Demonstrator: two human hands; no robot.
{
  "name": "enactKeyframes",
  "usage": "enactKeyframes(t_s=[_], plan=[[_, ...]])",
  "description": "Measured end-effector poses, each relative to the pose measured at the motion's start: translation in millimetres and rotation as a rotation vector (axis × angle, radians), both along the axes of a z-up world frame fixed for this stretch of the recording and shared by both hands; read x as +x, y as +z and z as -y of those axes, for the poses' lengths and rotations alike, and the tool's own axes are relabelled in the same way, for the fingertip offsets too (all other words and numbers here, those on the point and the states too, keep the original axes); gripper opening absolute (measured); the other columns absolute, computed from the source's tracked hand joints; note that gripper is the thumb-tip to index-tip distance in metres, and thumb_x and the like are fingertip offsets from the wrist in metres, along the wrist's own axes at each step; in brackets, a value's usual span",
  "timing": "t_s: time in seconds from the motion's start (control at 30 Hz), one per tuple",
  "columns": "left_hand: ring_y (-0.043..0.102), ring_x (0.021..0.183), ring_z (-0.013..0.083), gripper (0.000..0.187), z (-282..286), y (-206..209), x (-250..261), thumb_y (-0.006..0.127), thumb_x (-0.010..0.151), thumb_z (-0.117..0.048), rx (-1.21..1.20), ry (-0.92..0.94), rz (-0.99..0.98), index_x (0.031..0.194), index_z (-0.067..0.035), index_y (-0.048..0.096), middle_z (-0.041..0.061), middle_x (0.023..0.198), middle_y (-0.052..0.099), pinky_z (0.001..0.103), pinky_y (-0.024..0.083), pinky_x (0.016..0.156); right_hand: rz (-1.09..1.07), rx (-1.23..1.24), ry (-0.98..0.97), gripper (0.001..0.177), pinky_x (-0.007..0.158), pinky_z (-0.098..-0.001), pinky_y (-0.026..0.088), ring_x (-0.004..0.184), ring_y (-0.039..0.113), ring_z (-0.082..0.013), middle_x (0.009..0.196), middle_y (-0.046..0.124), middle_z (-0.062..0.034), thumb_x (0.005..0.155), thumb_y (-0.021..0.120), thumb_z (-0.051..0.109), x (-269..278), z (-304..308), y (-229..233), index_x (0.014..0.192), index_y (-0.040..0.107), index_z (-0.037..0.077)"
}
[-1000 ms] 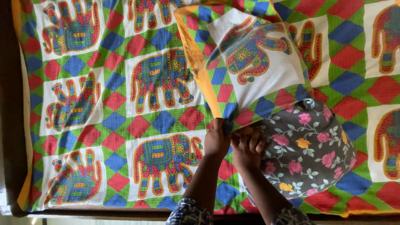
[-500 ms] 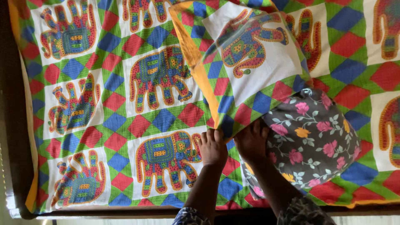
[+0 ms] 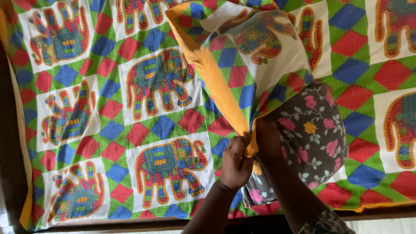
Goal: The person puts a pillow inside a pillowcase by hand on a bed.
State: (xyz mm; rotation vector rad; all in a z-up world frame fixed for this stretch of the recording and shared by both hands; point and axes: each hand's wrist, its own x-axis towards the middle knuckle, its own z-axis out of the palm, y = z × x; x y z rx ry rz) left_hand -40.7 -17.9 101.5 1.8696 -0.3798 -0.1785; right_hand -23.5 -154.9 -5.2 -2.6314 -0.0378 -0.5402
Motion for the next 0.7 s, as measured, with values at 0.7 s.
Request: enactKeyframes(t_s=[0.7], plan=[[0.056,0.118,0.0393,0.035,-8.1,-24.3,-4.5,0.070,0.086,-0.023,0.721,-0.160,0.195,0.115,-0.009,0.056,0.013,0.122,0.061,0.055,0.042,0.097,-0.327,-0.144,0.070,0.076,0.108,-0.0690,0.021,0.135,0.037,-0.0512,0.145,0.043,-0.0283,0.083,0.060,0.050,-4.9,4.9,8.8,0.144,0.046,0.006]])
